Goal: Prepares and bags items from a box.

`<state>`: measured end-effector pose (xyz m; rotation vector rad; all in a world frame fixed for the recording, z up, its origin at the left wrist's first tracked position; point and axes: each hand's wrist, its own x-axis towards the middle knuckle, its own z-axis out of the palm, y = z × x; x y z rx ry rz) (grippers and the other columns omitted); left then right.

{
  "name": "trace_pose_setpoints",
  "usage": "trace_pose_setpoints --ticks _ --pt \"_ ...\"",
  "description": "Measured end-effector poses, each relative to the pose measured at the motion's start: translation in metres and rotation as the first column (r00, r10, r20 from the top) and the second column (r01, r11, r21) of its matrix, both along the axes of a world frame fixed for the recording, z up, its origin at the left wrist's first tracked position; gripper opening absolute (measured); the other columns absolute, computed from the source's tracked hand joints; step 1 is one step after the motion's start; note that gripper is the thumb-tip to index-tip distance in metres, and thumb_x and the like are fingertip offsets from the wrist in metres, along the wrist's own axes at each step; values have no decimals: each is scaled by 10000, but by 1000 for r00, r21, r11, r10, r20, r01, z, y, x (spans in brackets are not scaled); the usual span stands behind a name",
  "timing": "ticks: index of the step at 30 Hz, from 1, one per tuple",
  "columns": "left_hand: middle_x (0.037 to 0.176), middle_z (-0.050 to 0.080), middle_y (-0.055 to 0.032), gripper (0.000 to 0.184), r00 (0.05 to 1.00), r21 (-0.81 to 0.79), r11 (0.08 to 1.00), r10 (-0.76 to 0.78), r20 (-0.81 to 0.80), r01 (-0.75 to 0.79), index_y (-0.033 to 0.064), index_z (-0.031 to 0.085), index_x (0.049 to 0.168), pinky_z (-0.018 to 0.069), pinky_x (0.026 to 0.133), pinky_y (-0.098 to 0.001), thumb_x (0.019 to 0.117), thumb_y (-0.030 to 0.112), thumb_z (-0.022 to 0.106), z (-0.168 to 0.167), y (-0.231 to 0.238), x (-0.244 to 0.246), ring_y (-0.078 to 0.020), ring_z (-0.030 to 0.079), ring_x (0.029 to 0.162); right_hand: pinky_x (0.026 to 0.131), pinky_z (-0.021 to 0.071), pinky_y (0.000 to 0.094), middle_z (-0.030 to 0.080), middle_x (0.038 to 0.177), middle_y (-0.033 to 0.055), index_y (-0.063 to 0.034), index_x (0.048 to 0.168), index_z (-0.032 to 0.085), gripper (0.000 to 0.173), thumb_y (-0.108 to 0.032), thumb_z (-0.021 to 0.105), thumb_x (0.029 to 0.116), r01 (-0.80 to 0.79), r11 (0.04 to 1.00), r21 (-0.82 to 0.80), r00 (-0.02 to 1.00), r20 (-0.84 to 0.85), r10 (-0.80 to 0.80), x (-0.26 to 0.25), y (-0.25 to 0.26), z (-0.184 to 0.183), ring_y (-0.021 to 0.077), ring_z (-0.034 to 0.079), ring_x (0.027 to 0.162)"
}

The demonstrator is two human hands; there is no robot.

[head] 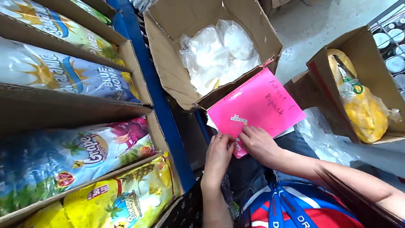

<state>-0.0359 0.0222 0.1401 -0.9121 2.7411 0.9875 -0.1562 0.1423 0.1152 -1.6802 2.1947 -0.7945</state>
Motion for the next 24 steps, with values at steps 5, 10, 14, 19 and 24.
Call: trace_pose_setpoints --ticks 5,10,14,19,24 --pt "1034 717 -202 117 999 -6 1000 14 -34 -15 -13 753 989 525 926 -534 916 61 699 -6 0 3 -399 666 1050 666 559 454 676 928 223 58 906 687 114 -50 705 872 76 997 11 996 -40 -75 8 -8 -7 375 706 855" --pt "1016 716 -202 126 999 -15 1000 4 -53 -4 -13 754 989 528 920 -533 918 77 702 -7 0 5 -397 669 1039 734 557 490 684 973 251 87 921 689 148 -60 678 914 87 986 142 996 11 -89 9 -10 3 400 706 923" --pt "1029 715 -206 140 998 -9 1000 -3 -66 3 -19 751 1001 530 918 -537 925 85 696 -8 -1 7 -401 670 1039 706 563 486 686 944 249 86 889 690 128 -42 685 896 107 989 103 994 -15 -106 12 -10 1 397 712 891" --pt "1026 717 -202 142 996 -17 1000 2 -90 -3 -15 751 1002 537 910 -521 929 90 691 -8 0 8 -387 678 1025 665 561 458 688 907 229 70 866 693 120 -50 702 877 140 989 50 986 -99 -135 15 -9 -2 374 716 837" --pt "1026 721 -196 147 996 -28 1000 -3 -93 0 -15 754 1004 536 919 -525 933 96 689 -9 0 9 -389 680 1026 718 564 482 702 943 241 80 870 705 102 -19 686 878 124 984 129 991 -70 -116 16 -11 4 387 721 901"
